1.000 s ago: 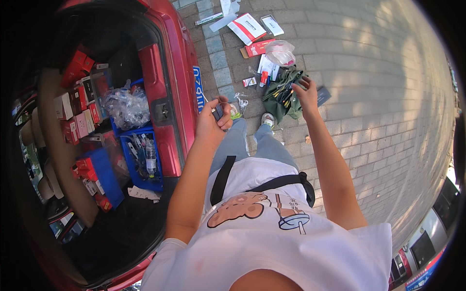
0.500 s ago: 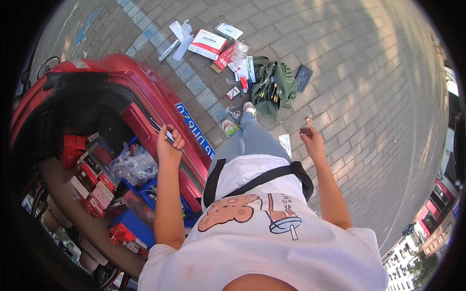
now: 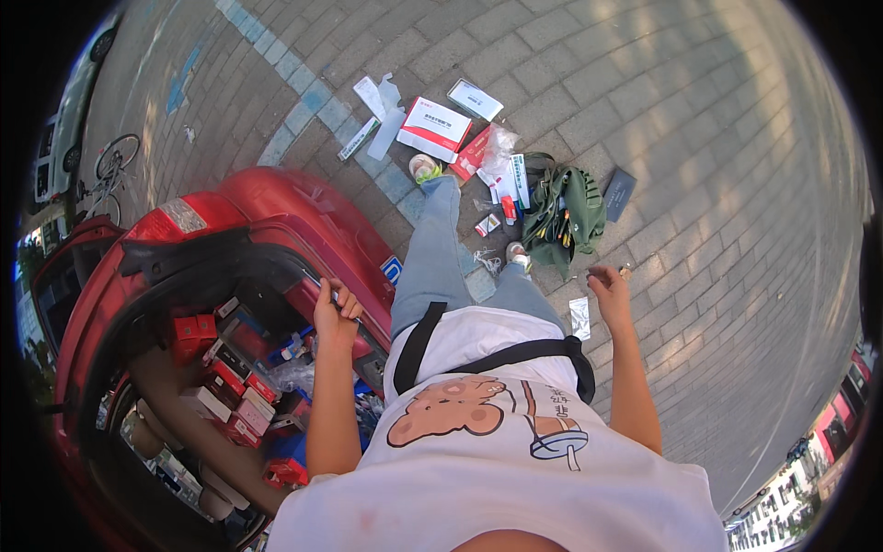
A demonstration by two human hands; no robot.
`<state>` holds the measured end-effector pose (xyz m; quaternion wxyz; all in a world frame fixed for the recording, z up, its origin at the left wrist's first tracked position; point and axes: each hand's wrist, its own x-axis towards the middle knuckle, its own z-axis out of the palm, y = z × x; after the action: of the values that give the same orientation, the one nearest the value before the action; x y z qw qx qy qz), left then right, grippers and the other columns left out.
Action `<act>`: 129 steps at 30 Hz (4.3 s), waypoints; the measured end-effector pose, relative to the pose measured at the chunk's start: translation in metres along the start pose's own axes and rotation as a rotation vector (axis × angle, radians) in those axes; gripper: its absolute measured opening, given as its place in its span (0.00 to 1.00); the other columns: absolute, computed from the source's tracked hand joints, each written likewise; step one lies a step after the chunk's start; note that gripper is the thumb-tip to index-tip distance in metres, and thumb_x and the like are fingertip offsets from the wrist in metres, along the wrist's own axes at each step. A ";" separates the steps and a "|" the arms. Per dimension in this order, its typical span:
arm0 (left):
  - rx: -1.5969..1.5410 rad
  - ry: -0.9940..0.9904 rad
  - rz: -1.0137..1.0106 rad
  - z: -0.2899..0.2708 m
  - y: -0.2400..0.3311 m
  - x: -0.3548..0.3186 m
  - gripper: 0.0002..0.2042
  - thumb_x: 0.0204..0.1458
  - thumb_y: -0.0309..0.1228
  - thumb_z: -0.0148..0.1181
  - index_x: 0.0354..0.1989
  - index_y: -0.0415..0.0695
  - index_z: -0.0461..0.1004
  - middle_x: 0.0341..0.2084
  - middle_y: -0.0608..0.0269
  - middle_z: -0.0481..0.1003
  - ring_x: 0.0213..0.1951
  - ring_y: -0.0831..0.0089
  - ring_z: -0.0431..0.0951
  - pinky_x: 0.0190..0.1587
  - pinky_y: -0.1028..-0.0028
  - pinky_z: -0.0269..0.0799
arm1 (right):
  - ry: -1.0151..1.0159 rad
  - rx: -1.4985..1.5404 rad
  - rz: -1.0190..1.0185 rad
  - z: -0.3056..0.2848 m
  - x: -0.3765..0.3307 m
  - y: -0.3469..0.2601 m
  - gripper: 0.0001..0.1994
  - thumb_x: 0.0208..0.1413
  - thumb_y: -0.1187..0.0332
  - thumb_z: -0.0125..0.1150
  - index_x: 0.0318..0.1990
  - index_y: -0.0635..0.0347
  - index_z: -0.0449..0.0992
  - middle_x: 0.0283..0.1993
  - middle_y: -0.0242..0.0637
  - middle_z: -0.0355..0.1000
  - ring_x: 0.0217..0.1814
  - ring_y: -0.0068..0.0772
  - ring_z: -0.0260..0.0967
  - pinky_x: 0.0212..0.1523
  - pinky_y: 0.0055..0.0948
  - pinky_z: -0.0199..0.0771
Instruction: The person rummages through blue plastic crates in the trunk of a red car, moving boxes and plastic-wrapped items. They place some items into a white plastic bag, then walk to the driver's side door, open it, and place a small wrapped item inside the car before returning to the trunk.
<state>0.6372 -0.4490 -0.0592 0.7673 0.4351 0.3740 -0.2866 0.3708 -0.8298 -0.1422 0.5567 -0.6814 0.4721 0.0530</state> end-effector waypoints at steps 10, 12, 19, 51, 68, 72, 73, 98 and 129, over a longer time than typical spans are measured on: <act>0.068 -0.208 -0.012 0.199 0.248 0.162 0.13 0.57 0.41 0.43 0.28 0.47 0.68 0.11 0.72 0.55 0.12 0.82 0.52 0.16 0.81 0.48 | 0.021 -0.110 0.151 0.096 0.103 -0.145 0.10 0.48 0.75 0.54 0.38 0.69 0.71 0.34 0.39 0.72 0.33 0.27 0.70 0.35 0.24 0.70; -0.014 -0.219 -0.006 0.225 0.295 0.173 0.13 0.58 0.40 0.42 0.28 0.47 0.68 0.11 0.72 0.55 0.12 0.82 0.52 0.16 0.80 0.49 | -0.003 -0.151 0.236 0.099 0.121 -0.148 0.12 0.44 0.76 0.53 0.39 0.69 0.70 0.33 0.40 0.72 0.31 0.28 0.70 0.33 0.25 0.71; -0.282 -0.093 0.194 0.224 0.430 0.199 0.14 0.57 0.44 0.43 0.27 0.47 0.65 0.11 0.72 0.55 0.12 0.82 0.53 0.16 0.81 0.49 | -0.257 -0.464 0.485 0.093 0.244 -0.172 0.11 0.38 0.75 0.53 0.32 0.74 0.70 0.22 0.43 0.69 0.20 0.30 0.68 0.22 0.27 0.71; -0.342 0.218 0.980 0.177 1.134 0.541 0.24 0.59 0.49 0.32 0.22 0.42 0.64 0.40 0.52 0.71 0.31 0.72 0.72 0.28 0.74 0.71 | -1.666 -0.564 -0.261 1.099 0.386 -1.238 0.19 0.59 0.61 0.46 0.53 0.63 0.61 0.37 0.36 0.69 0.35 0.26 0.68 0.35 0.27 0.70; -0.402 0.442 1.161 -0.075 1.739 0.734 0.15 0.56 0.35 0.48 0.43 0.37 0.72 0.38 0.61 0.72 0.35 0.76 0.70 0.42 0.74 0.66 | -1.982 -0.777 0.032 1.767 0.366 -1.619 0.13 0.57 0.68 0.50 0.49 0.59 0.67 0.28 0.33 0.68 0.24 0.22 0.62 0.25 0.20 0.61; -0.459 0.709 1.140 -0.181 1.838 0.759 0.10 0.53 0.31 0.52 0.36 0.37 0.75 0.37 0.60 0.72 0.39 0.73 0.71 0.45 0.72 0.65 | -2.131 -0.996 0.065 1.931 0.314 -1.648 0.11 0.57 0.67 0.49 0.45 0.60 0.69 0.29 0.33 0.69 0.27 0.22 0.63 0.27 0.19 0.62; -0.415 0.709 1.171 -0.207 1.872 0.770 0.09 0.52 0.30 0.53 0.34 0.37 0.75 0.36 0.60 0.72 0.40 0.73 0.70 0.45 0.73 0.65 | -2.133 -1.030 0.096 1.971 0.303 -1.662 0.11 0.57 0.67 0.49 0.44 0.60 0.69 0.29 0.33 0.69 0.28 0.22 0.64 0.28 0.19 0.62; -0.780 0.986 1.298 -0.977 2.411 0.796 0.08 0.52 0.28 0.53 0.36 0.36 0.73 0.36 0.64 0.70 0.41 0.76 0.69 0.41 0.75 0.66 | -2.563 -1.595 -0.200 2.887 -0.172 -1.691 0.08 0.57 0.68 0.50 0.35 0.66 0.69 0.26 0.31 0.68 0.26 0.20 0.64 0.29 0.21 0.65; -1.974 2.050 1.382 -2.001 2.006 0.327 0.06 0.57 0.30 0.39 0.37 0.45 0.63 0.20 0.71 0.57 0.21 0.81 0.55 0.28 0.79 0.55 | -2.685 0.396 -2.501 3.356 -1.422 -0.804 0.18 0.49 0.66 0.57 0.48 0.59 0.68 0.50 0.42 0.64 0.53 0.45 0.58 0.53 0.36 0.59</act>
<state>1.7047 2.1954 -0.1034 -0.1456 0.1346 -0.4817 -0.8536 1.6777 2.6631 0.0212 -0.2848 0.0289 0.9568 -0.0510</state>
